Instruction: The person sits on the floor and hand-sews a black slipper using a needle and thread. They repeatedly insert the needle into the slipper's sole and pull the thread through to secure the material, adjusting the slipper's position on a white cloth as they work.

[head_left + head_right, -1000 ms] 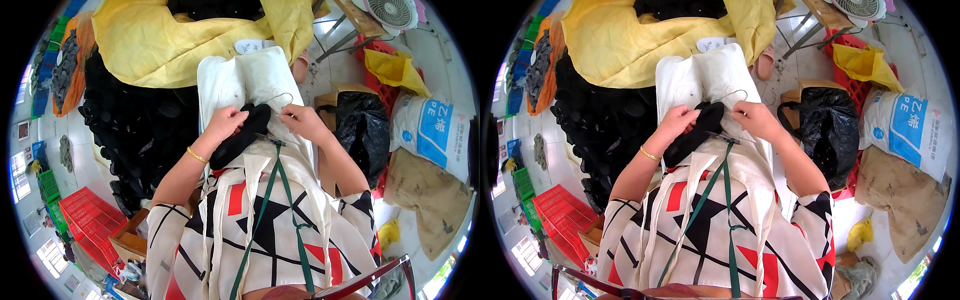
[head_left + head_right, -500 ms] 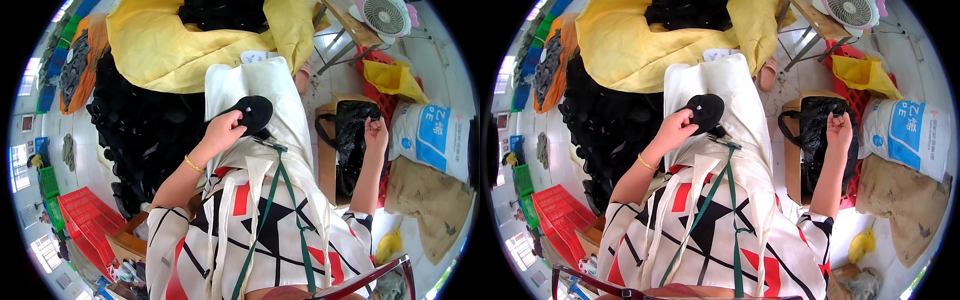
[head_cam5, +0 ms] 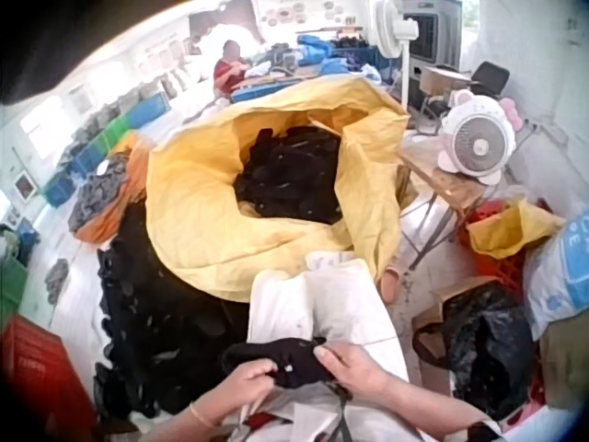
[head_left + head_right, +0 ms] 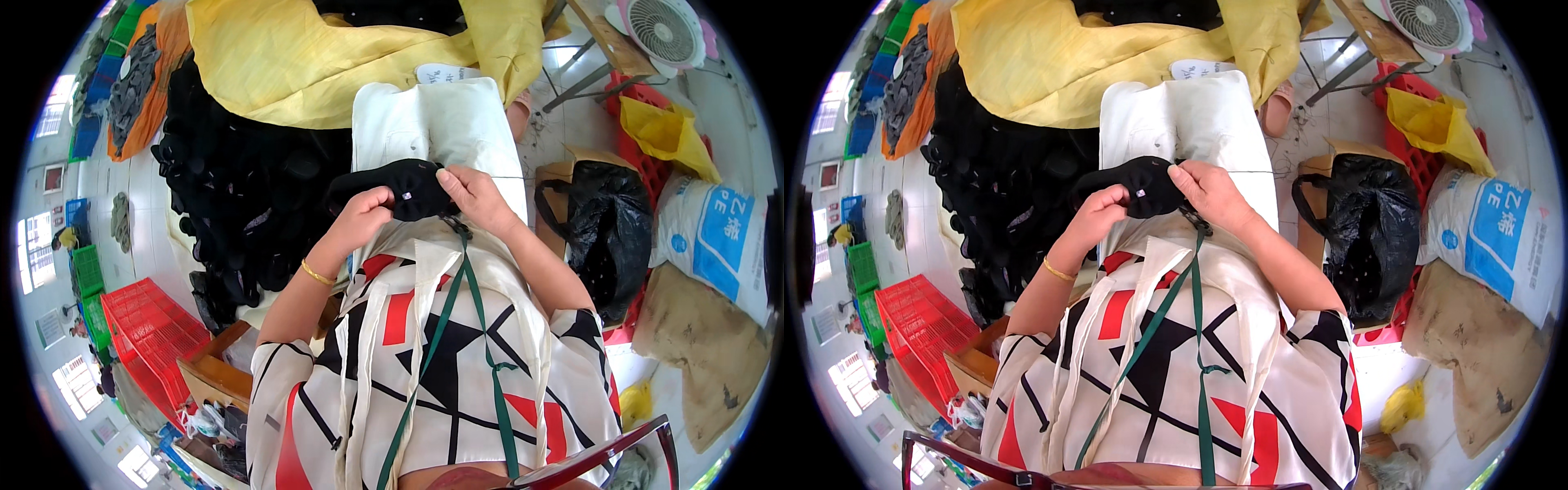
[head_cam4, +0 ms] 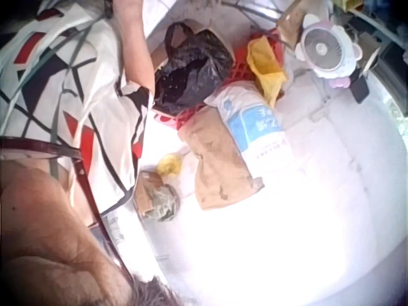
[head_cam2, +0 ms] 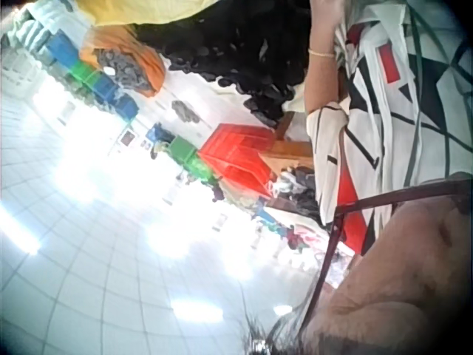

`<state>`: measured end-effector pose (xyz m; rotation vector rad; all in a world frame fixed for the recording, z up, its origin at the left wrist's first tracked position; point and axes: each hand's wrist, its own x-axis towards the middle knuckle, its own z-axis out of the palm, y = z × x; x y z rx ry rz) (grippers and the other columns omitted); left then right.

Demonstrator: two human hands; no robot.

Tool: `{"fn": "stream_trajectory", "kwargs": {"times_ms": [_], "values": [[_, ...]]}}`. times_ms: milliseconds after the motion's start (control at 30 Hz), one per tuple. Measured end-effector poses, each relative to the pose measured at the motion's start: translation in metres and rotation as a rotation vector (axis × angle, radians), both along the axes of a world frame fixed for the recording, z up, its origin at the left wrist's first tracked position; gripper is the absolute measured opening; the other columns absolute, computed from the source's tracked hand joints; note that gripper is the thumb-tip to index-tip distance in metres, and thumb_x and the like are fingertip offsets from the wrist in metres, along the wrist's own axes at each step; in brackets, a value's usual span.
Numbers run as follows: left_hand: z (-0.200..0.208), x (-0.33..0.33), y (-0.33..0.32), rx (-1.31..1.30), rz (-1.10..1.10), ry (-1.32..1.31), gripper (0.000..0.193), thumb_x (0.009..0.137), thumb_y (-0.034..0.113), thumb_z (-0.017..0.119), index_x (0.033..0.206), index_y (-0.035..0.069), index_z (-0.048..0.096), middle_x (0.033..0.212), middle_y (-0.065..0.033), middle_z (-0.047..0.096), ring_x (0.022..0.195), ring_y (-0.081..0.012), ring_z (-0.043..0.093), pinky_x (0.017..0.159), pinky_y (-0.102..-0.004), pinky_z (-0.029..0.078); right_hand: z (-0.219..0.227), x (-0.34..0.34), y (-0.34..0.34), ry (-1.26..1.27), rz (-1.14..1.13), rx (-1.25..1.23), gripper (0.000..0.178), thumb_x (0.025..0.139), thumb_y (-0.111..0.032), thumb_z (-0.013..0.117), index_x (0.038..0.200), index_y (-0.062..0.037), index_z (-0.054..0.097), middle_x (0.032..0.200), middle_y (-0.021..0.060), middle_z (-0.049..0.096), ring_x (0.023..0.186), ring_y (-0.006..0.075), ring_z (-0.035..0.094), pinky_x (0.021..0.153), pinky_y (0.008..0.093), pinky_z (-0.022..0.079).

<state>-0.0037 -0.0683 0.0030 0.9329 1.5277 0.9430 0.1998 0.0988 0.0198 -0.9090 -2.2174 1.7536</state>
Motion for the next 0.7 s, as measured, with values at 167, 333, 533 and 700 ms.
{"fn": "stream_trajectory", "kwargs": {"times_ms": [167,333,533,700], "values": [[0.004,0.040,-0.011,-0.124,0.328,-0.077,0.017,0.084,0.018,0.070,0.089,0.002,0.065,0.077,-0.0010,0.064,0.074,-0.0091,0.057,0.068,-0.0310,0.050,0.002,0.000,-0.020,0.071,0.033,0.255,0.030,0.102,-0.025,0.052,0.095,0.0025,0.062,0.078,0.0216,0.059,0.071,0.0297,0.056,0.069,0.0397,0.047],[-0.006,0.036,0.001,0.187,0.198,0.450,0.034,0.076,0.031,0.075,0.080,0.000,0.063,0.075,-0.0200,0.063,0.069,-0.0378,0.063,0.061,-0.0437,0.048,-0.029,0.011,-0.017,-0.073,0.051,0.171,0.029,0.102,-0.020,0.051,0.088,0.0046,0.059,0.072,0.0180,0.057,0.067,0.0264,0.053,0.066,0.0406,0.046],[-0.005,0.022,0.000,0.149,0.344,0.545,0.031,0.072,0.031,0.069,0.080,0.001,0.063,0.078,-0.0204,0.065,0.077,-0.0412,0.064,0.065,-0.0488,0.050,0.033,-0.064,-0.001,0.215,0.272,0.576,0.015,0.091,-0.013,0.067,0.093,0.0018,0.065,0.085,0.0126,0.063,0.072,0.0245,0.060,0.066,0.0370,0.048],[-0.003,0.024,-0.008,0.091,0.241,0.499,0.029,0.071,0.030,0.067,0.080,0.002,0.062,0.077,-0.0194,0.065,0.076,-0.0409,0.064,0.064,-0.0484,0.050,0.019,-0.084,-0.020,0.169,0.483,0.624,0.016,0.087,-0.013,0.072,0.084,-0.0006,0.062,0.076,0.0134,0.061,0.069,0.0295,0.059,0.063,0.0401,0.047]]}}
